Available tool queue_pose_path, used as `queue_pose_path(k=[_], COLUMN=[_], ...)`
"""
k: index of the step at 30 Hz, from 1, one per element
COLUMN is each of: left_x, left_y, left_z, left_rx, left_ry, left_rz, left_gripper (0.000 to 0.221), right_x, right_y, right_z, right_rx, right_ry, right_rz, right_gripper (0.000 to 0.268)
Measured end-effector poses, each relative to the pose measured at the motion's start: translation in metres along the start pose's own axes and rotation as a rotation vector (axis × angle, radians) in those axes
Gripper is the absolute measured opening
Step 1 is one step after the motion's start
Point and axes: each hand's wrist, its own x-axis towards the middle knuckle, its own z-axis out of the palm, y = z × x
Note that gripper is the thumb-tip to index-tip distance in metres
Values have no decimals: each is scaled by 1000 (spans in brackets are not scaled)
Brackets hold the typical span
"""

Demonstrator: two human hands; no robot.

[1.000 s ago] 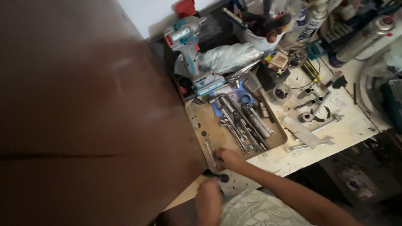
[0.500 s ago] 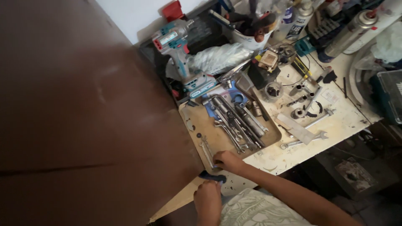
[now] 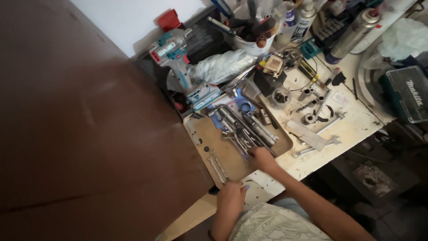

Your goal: Organizing and inspecting various wrenches and a drill bit set on a workbench

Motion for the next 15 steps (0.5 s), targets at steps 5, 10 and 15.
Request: queue_pose_path(k=[5,10,15], left_x=[17,0,-31], left_y=[34,107,159], left_z=[-27,-81,-127], left_rx=[-332,-858,-913], left_ry=[196,303,336], left_rz=[161,460,562], left_gripper=[28,24,24], right_x=[-49,-95,-138], right_y=[-45,-67,-95], right_z=[-109,-166,-213], right_rx=[683,1076,1189], right_ry=[-9,251,469], right_rz=[209,134,-9], right_gripper=[29,11,28])
